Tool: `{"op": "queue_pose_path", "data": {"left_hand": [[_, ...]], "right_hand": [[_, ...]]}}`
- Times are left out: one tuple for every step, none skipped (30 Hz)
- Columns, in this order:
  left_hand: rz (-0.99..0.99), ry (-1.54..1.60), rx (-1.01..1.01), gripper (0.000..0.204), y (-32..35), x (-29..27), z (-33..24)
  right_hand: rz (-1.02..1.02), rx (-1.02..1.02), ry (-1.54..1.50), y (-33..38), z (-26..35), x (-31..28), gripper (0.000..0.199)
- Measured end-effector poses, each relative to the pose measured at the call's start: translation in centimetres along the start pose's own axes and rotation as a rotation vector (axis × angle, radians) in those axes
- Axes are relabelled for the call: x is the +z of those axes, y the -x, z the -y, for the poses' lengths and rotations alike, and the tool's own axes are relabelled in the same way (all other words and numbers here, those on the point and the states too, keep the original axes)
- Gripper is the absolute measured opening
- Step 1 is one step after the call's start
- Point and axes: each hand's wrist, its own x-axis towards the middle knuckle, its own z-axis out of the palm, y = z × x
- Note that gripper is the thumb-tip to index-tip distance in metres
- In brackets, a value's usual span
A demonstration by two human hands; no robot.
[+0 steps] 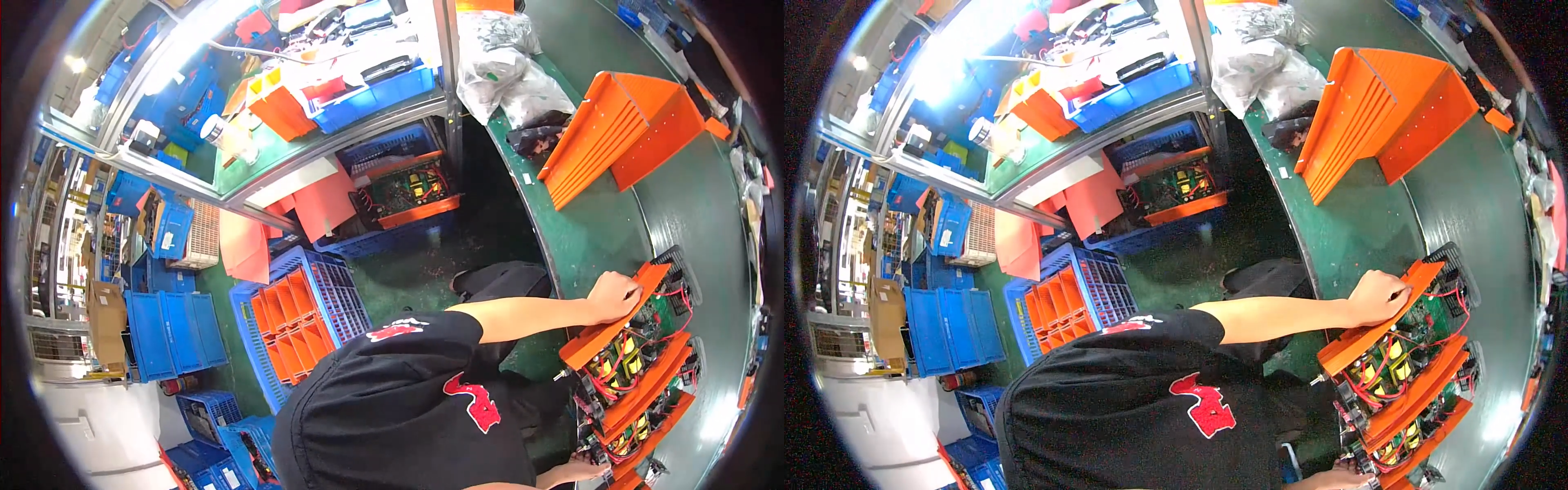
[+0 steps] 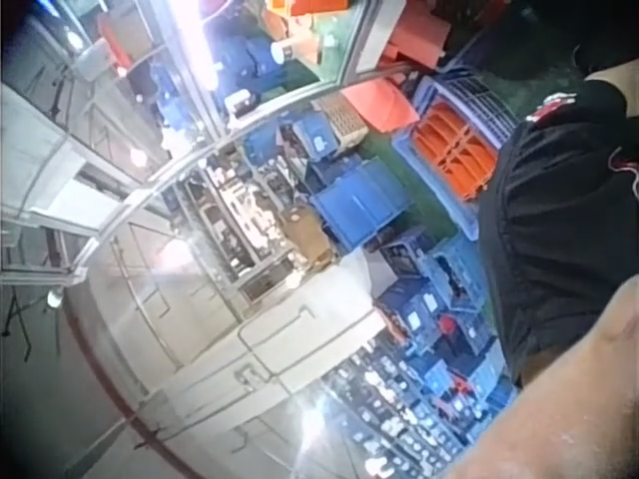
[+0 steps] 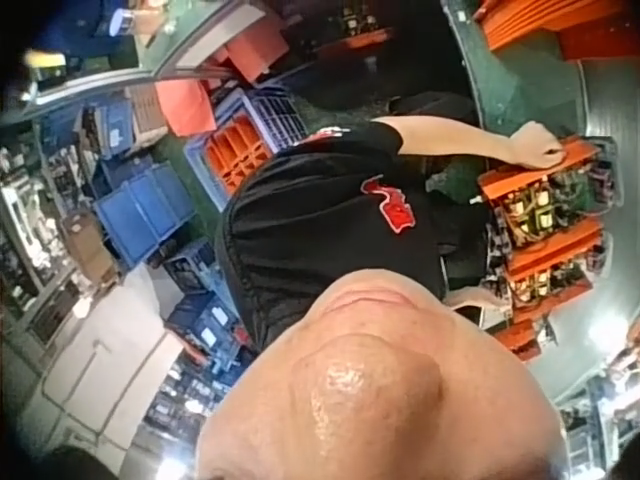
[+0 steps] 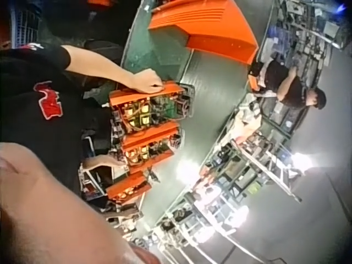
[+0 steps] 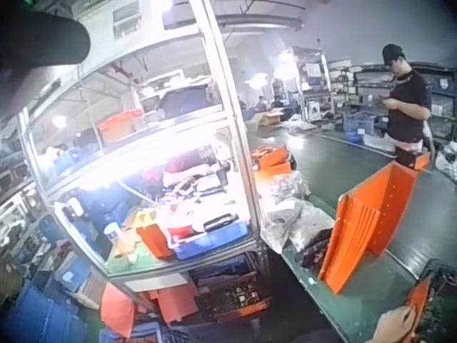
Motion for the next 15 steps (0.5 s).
{"op": "queue_pose_path", "data": {"left_hand": [[0.011,0.005,-0.008,0.028,-0.1,0.0,-0.1],[0.015,0.005,-0.004,0.028,-0.1,0.1,-0.1],[0.013,-0.001,-0.005,0.027,0.0,0.3,0.0],[0.010,-0.005,-0.007,0.027,-0.1,0.4,0.0],[0.014,-0.003,-0.004,0.027,-0.1,0.4,0.0],[0.004,-0.002,0.004,0.026,-0.2,0.4,0.0],[-0.009,-0.001,0.007,0.026,-0.2,0.2,-0.1],[-0.007,0.002,0.006,0.026,-0.2,0.1,0.1],[-0.013,-0.007,0.003,0.026,-0.2,-0.1,0.4],[-0.021,-0.014,0.000,0.026,-0.3,-0.1,0.5],[-0.023,-0.011,-0.001,0.026,-0.2,-0.2,0.3],[-0.016,-0.019,-0.001,0.026,-0.1,-0.3,0.1],[0.000,-0.019,0.007,0.026,-0.3,-0.1,-0.1],[-0.004,0.005,0.018,0.026,-0.3,0.4,0.0],[0.002,0.015,0.025,0.026,-0.6,0.8,-0.1]], "right_hand": [[0.000,-0.003,-0.007,0.2,0.1,0.0,0.063],[0.001,-0.006,-0.014,0.3,0.3,0.1,0.063],[0.000,-0.009,-0.020,0.4,0.4,0.1,0.063],[0.000,-0.013,-0.025,0.5,0.5,0.1,0.063],[-0.001,-0.018,-0.029,0.5,0.7,0.1,0.063],[-0.002,-0.023,-0.033,0.6,0.8,0.1,0.063],[-0.001,-0.028,-0.034,0.6,0.9,-0.1,0.063],[0.000,-0.034,-0.035,0.6,1.0,-0.3,0.062],[0.002,-0.040,-0.035,0.5,1.1,-0.5,0.062],[0.009,0.032,-0.049,0.2,1.0,-0.3,0.062],[0.009,0.028,-0.048,-0.1,0.9,-0.5,0.062],[0.027,0.029,-0.038,-0.3,0.8,-0.7,0.062],[0.032,0.029,-0.034,-0.3,0.7,-0.8,0.062],[0.002,0.014,-0.012,-0.6,0.5,-1.0,0.064],[-0.010,0.011,-0.017,-0.9,0.3,-1.2,0.064]]}}
